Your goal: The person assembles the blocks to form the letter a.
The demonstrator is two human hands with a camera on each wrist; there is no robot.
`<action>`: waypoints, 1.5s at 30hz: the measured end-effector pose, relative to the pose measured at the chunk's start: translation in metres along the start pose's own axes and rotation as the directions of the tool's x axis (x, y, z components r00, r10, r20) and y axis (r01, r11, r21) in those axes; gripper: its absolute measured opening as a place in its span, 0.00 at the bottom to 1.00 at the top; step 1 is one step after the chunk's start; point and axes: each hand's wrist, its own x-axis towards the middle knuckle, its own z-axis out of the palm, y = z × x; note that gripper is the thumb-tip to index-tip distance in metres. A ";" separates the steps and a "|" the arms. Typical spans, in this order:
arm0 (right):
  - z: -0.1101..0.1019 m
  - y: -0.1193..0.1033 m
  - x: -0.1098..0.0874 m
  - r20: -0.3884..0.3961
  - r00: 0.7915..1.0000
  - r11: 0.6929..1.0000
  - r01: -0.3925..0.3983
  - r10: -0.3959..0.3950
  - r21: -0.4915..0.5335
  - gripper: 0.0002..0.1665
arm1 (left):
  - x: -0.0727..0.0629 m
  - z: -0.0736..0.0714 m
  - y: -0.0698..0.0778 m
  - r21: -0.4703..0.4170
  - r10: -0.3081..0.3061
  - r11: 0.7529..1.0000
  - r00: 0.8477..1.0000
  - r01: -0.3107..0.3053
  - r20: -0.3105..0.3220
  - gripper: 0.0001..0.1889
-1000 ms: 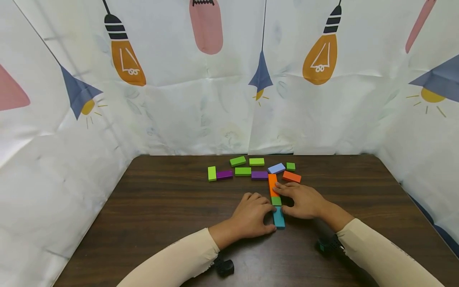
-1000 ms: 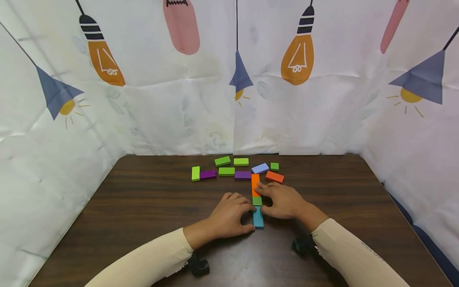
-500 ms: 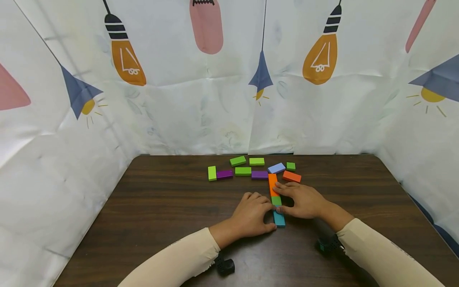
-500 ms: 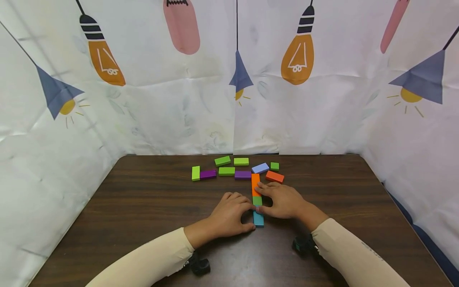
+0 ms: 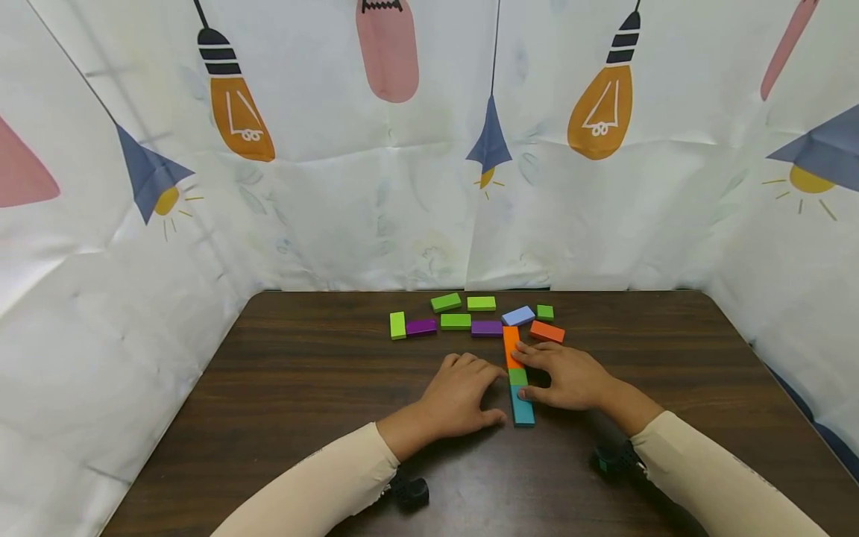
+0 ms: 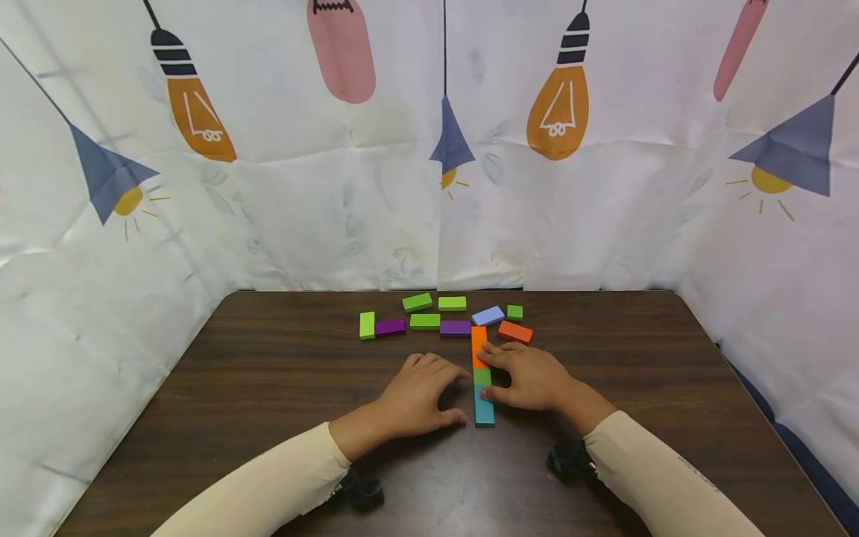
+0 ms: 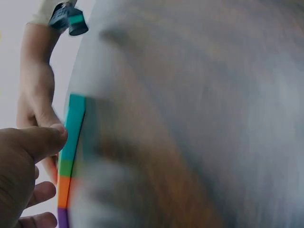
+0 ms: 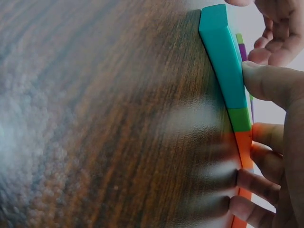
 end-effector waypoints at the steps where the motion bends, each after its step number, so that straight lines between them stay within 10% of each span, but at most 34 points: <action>1: 0.000 0.000 0.000 -0.002 1.000 1.000 0.000 0.000 0.000 0.47 | -0.001 -0.002 -0.003 -0.004 -0.009 1.000 1.000 0.009 -0.006 0.31; 11: -0.001 -0.002 -0.002 -0.004 1.000 1.000 -0.001 0.001 -0.003 0.46 | -0.015 -0.019 -0.046 -0.026 -0.129 0.991 0.989 0.127 -0.074 0.23; 24: 0.001 -0.002 -0.003 -0.013 1.000 1.000 0.004 -0.005 -0.015 0.46 | -0.020 -0.025 -0.105 -0.066 -0.325 0.945 0.937 0.319 -0.130 0.21; 45: 0.000 -0.002 -0.001 -0.012 1.000 1.000 -0.004 0.003 -0.005 0.46 | -0.009 -0.015 -0.131 -0.038 -0.363 0.932 0.927 0.361 -0.095 0.18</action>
